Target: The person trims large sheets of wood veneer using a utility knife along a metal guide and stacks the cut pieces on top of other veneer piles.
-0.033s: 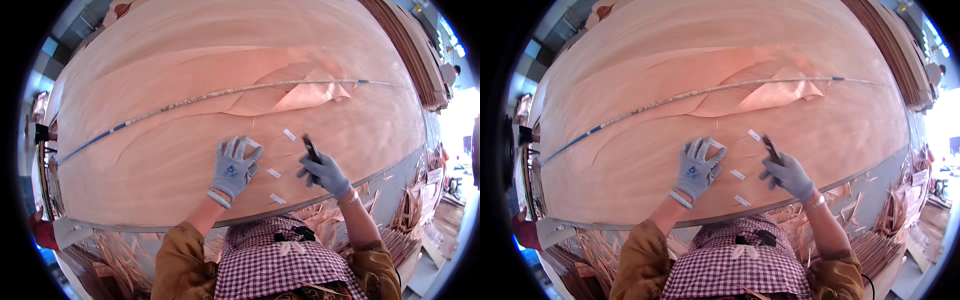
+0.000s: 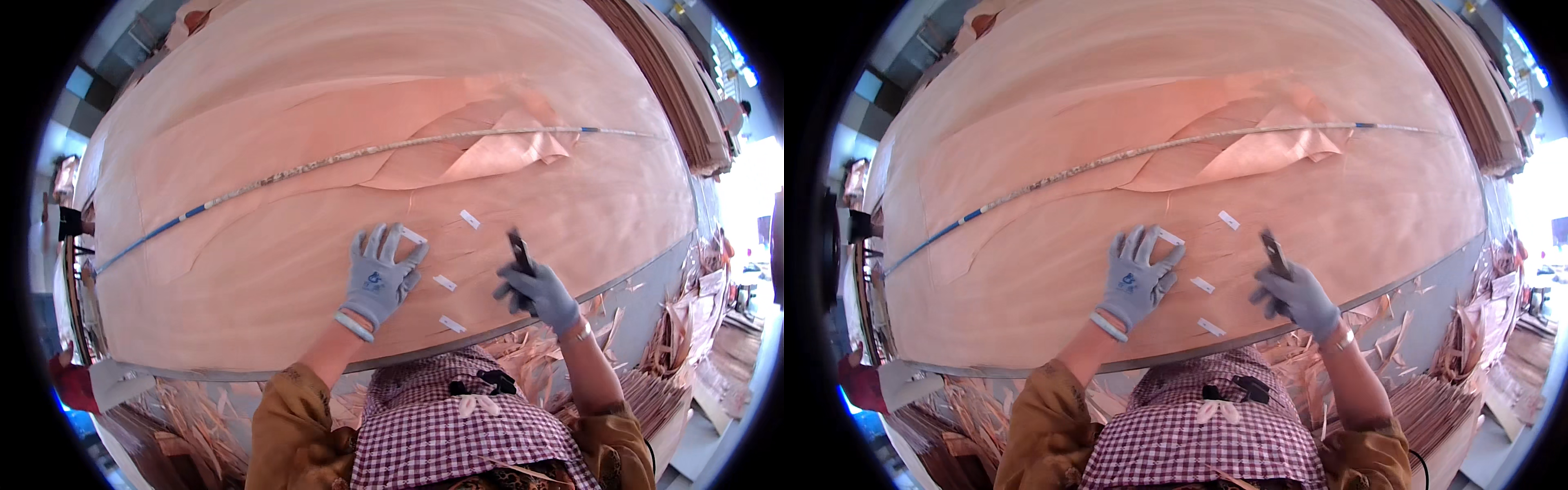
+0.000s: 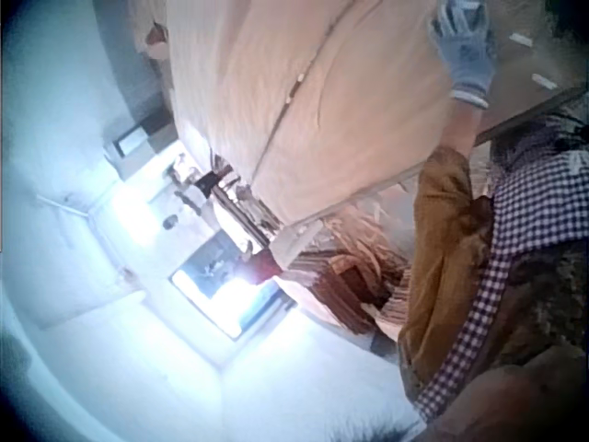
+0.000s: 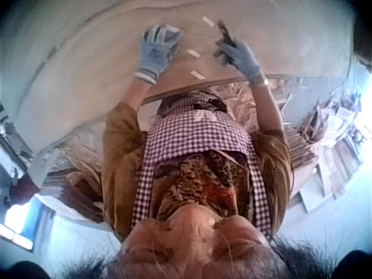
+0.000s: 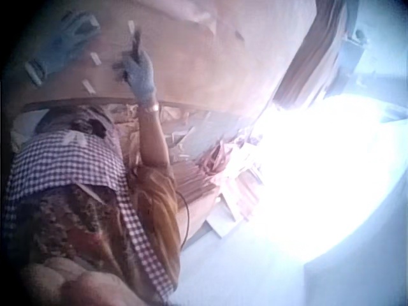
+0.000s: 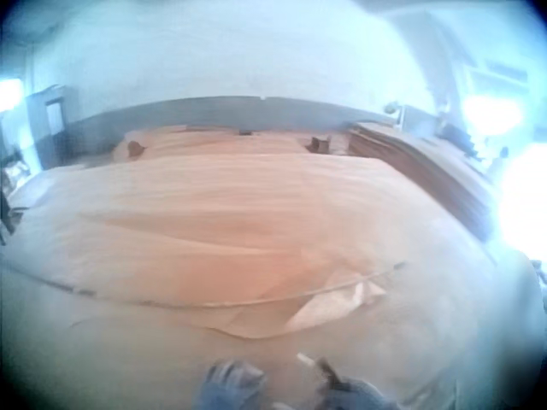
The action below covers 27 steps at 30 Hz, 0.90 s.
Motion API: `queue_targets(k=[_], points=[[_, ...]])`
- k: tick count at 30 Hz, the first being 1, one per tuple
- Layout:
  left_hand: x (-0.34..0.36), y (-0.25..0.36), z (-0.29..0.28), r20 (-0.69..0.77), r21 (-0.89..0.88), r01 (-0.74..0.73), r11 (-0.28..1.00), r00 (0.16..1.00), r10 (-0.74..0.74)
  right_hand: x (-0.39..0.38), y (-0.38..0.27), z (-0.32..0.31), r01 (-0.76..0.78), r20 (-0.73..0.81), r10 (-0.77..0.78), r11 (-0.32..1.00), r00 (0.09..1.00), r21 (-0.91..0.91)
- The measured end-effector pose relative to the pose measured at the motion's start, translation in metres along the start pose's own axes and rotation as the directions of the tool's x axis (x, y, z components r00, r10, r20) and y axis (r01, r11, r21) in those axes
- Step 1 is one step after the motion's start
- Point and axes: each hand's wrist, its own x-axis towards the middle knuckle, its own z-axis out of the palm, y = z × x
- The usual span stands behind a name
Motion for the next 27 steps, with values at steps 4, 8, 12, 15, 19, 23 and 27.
queue_targets(k=[4, 8, 12, 15, 19, 23, 27], points=[[-0.007, 0.02, -0.017, -0.036, -0.089, -0.116, 0.989, 0.993, 0.114, -0.069, 0.074, -0.036, -0.076, -0.048, 0.086, 0.98, 0.995, 0.184], [-0.058, 0.105, 0.0, 0.024, -0.475, -0.157, 0.866, 0.981, 0.191, -0.121, 0.154, -0.071, -0.122, -0.06, 0.158, 0.912, 0.986, 0.391], [-0.086, 0.217, 0.066, 0.279, -0.787, -0.09, 0.61, 0.831, 0.482, -0.168, 0.237, -0.128, 0.348, -0.096, -0.357, 0.932, 0.929, -0.102], [-0.069, 0.28, 0.085, 0.167, -0.77, -0.174, 0.614, 0.873, 0.458, -0.207, 0.278, -0.171, 0.408, -0.17, -0.451, 0.883, 0.876, -0.233], [-0.024, 0.364, 0.104, 0.079, -0.709, -0.368, 0.601, 0.806, 0.587, -0.252, 0.331, -0.233, 0.383, -0.35, -0.335, 0.92, 0.875, 0.077], [0.044, 0.448, 0.099, -0.04, -0.685, -0.499, 0.531, 0.753, 0.657, -0.289, 0.342, -0.296, 0.231, -0.479, 0.1, 0.778, 0.872, 0.584], [0.108, 0.498, 0.104, -0.046, -0.591, -0.571, 0.57, 0.729, 0.683, -0.308, 0.331, -0.36, 0.265, -0.459, 0.086, 0.718, 0.884, 0.644]])
